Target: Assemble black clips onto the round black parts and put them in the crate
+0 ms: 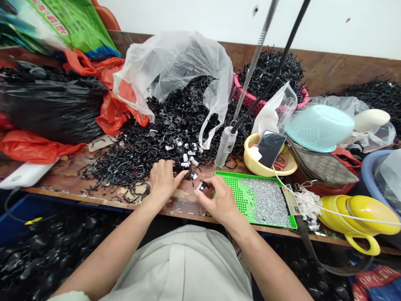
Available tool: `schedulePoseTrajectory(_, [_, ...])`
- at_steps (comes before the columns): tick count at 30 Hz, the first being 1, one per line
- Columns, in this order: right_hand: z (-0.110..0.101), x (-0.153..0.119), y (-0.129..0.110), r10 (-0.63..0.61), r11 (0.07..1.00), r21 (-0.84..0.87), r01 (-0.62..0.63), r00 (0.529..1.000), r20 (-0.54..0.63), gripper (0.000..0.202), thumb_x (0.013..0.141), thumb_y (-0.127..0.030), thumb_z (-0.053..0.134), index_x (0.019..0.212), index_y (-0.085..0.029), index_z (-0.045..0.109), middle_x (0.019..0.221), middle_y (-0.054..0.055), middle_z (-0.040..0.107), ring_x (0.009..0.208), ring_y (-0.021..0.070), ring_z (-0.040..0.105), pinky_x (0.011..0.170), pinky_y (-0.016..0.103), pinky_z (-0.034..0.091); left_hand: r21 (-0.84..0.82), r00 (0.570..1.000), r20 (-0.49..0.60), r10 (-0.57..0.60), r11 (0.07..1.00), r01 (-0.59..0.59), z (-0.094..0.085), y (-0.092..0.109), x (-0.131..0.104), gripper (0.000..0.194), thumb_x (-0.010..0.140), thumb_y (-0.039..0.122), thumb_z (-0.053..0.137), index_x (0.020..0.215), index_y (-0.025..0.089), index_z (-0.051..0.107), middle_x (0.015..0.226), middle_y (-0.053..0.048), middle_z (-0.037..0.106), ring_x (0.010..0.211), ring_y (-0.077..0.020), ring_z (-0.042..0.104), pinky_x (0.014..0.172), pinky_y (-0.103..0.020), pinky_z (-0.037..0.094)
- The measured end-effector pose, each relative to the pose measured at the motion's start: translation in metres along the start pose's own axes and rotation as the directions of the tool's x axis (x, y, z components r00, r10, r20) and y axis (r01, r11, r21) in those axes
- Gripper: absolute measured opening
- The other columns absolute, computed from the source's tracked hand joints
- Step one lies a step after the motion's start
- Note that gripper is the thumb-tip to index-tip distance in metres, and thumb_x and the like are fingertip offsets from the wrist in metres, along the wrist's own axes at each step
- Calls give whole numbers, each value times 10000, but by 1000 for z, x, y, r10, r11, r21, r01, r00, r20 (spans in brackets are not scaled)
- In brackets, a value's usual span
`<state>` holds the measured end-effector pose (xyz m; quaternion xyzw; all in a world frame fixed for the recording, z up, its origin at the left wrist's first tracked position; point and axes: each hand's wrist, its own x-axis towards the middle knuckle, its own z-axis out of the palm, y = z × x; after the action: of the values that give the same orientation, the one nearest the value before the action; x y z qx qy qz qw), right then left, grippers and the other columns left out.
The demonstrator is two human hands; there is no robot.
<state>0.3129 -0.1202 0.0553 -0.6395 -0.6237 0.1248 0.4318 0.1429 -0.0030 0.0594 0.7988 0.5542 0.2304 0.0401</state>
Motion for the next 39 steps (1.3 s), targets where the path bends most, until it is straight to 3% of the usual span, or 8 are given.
schedulePoseTrajectory(13, [3, -19, 11, -164, 983, 72, 166, 986, -35, 308, 827, -293, 690, 1093, -191, 573, 918, 58, 636, 837, 185, 574, 744, 322, 498, -102, 929, -23, 369, 924, -369, 32, 29, 14, 264, 806, 112, 582, 1060, 170, 625, 1231, -159, 595, 1101, -280, 567, 945, -421, 470])
schedulePoseTrajectory(16, [0, -21, 12, -154, 982, 100, 160, 986, -60, 313, 836, -305, 685, 1112, -201, 578, 920, 59, 642, 844, 189, 579, 739, 330, 502, -395, 971, -126, 204, 887, -238, 7, 17, 18, 253, 796, 201, 650, 1045, 158, 634, 1167, -141, 631, 1133, -272, 564, 1003, -432, 443])
schedulePoseTrajectory(19, [-3, -20, 5, -96, 982, 155, 110, 991, -95, 309, 833, -308, 694, 1110, -210, 594, 911, 49, 639, 813, 177, 575, 724, 325, 501, -826, 995, 63, -83, 555, 99, -25, 5, 12, 310, 779, 294, 693, 1061, 173, 646, 1110, -98, 665, 1043, -243, 619, 944, -421, 493])
schedulePoseTrajectory(22, [-2, -13, -11, -78, 964, 248, 101, 992, -100, 329, 824, -313, 713, 1120, -222, 605, 961, 51, 639, 853, 172, 583, 756, 321, 507, -881, 884, 467, -18, 78, 467, -45, 0, -9, 334, 815, 338, 655, 1107, 177, 647, 1124, -93, 664, 942, -221, 650, 841, -410, 547])
schedulePoseTrajectory(24, [1, -6, -22, -124, 946, 294, 136, 991, -60, 357, 818, -323, 722, 1139, -223, 603, 1023, 63, 639, 926, 180, 590, 811, 331, 509, -795, 798, 601, 53, -61, 603, -48, 1, -29, 324, 830, 334, 642, 1117, 184, 652, 1093, -84, 670, 897, -199, 651, 775, -354, 561])
schedulePoseTrajectory(29, [13, -2, -44, -206, 967, 196, 161, 948, 241, 324, 833, -377, 699, 1086, -187, 627, 924, 61, 623, 854, 185, 584, 738, 315, 501, -778, 777, 628, 51, 13, 628, -48, -1, -76, 255, 851, 338, 634, 1044, 177, 679, 981, -61, 675, 871, -157, 620, 710, -225, 533])
schedulePoseTrajectory(36, [33, -18, -62, -233, 968, 222, 117, 745, 624, 484, 870, -369, 659, 1318, -235, 531, 1045, 75, 610, 943, 190, 600, 829, 323, 507, -609, 604, 793, 80, 56, 792, -65, -44, -124, 252, 780, 288, 691, 982, 186, 581, 900, -33, 653, 682, -167, 651, 558, -288, 561])
schedulePoseTrajectory(39, [54, -7, -57, -207, 964, 254, 74, 811, 547, 337, 904, -316, 616, 1228, -226, 592, 1000, 58, 621, 916, 167, 603, 839, 305, 498, -610, 609, 791, -54, -11, 792, -71, -64, -136, 277, 791, 299, 662, 1005, 176, 537, 958, -71, 687, 656, -190, 688, 533, -277, 542])
